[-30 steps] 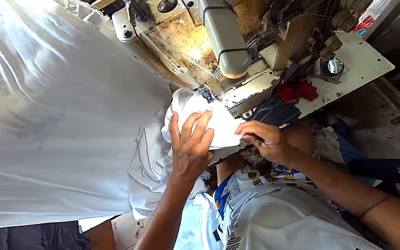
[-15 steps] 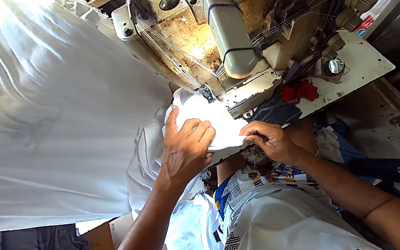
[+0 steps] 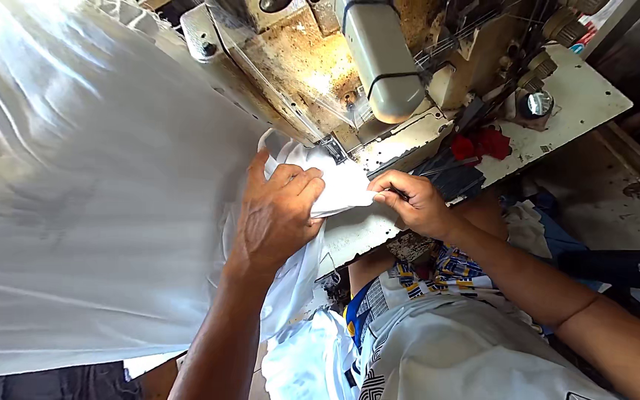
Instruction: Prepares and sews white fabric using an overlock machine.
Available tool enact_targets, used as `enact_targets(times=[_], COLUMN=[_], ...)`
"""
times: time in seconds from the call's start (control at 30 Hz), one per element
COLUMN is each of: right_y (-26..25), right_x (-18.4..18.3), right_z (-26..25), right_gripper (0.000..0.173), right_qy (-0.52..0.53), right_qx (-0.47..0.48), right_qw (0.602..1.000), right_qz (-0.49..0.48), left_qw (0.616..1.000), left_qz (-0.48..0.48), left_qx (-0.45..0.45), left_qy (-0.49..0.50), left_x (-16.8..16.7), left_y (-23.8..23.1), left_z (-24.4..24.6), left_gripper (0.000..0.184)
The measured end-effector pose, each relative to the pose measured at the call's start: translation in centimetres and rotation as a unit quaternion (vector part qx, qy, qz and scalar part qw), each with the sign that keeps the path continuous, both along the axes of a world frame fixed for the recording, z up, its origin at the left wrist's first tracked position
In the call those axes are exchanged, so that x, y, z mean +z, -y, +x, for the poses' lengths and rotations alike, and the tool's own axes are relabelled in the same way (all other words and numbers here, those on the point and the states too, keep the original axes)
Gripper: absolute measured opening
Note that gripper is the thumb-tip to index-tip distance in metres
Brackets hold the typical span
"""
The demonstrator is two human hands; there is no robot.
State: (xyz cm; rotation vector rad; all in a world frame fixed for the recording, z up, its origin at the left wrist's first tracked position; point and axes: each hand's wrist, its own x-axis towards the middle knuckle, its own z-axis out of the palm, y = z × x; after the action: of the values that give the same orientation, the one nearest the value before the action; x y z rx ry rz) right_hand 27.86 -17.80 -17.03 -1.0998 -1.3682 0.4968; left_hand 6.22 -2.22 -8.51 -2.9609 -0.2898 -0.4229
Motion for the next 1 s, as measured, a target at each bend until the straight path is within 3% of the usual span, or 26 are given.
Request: enact_targets(times=[0.1, 0.2, 0.37, 0.43, 0.53, 0.7, 0.8, 0.9, 1.0], right_y=[-0.9, -1.4, -1.5, -0.8, 0.2, 2.0, 2.7, 3.3, 3.5], right_x=[0.3, 0.4, 0.9, 1.5, 2.2, 2.2, 1.8, 1.7, 1.4], right_z=[0.0, 0.3, 1.2, 1.4, 1.4, 1.2, 1.0, 0.9, 0.9], right_gripper=[0.006, 0.006, 0.014, 0.025, 0.017, 0.016, 0.018, 0.015, 0.013], right_qy=[0.002, 0.019, 0.132, 0.185, 0.215, 0.23, 0.235, 0.181, 0.156], right_qx=[-0.001, 0.009, 0.081, 0.097, 0.122, 0.119, 0.086, 0.057, 0.041], right_qw=[1.0, 1.0, 0.988, 0.977, 0.968, 0.964, 0.967, 0.98, 0.984], right_qz=[0.008, 0.014, 0.03, 0.03, 0.043, 0.059, 0.053, 0.058, 0.076], left_qw=[0.999, 0.997, 0.995, 0.995, 0.995, 0.986, 0.98, 0.985, 0.99], left_qz=[-0.042, -0.072, -0.084, -0.077, -0.071, -0.104, -0.086, -0.031, -0.004], left_qx=[0.018, 0.018, -0.046, -0.07, -0.071, -0.05, -0.018, 0.034, 0.061], left_qy=[-0.023, -0.031, 0.004, 0.008, 0.022, 0.123, 0.176, 0.164, 0.129], left_x=[1.1, 2.6, 4.0, 3.6, 3.2, 1.1, -1.6, -4.5, -6.2], left_y=[-0.2, 0.6, 4.3, 5.5, 7.1, 8.8, 9.0, 8.3, 6.5], left_z=[-0.5, -1.3, -1.5, -1.3, -1.2, -0.7, 0.2, 0.7, 0.4], left_gripper=[0.037, 0.057, 0.025, 0.023, 0.024, 0.021, 0.044, 0.059, 0.046])
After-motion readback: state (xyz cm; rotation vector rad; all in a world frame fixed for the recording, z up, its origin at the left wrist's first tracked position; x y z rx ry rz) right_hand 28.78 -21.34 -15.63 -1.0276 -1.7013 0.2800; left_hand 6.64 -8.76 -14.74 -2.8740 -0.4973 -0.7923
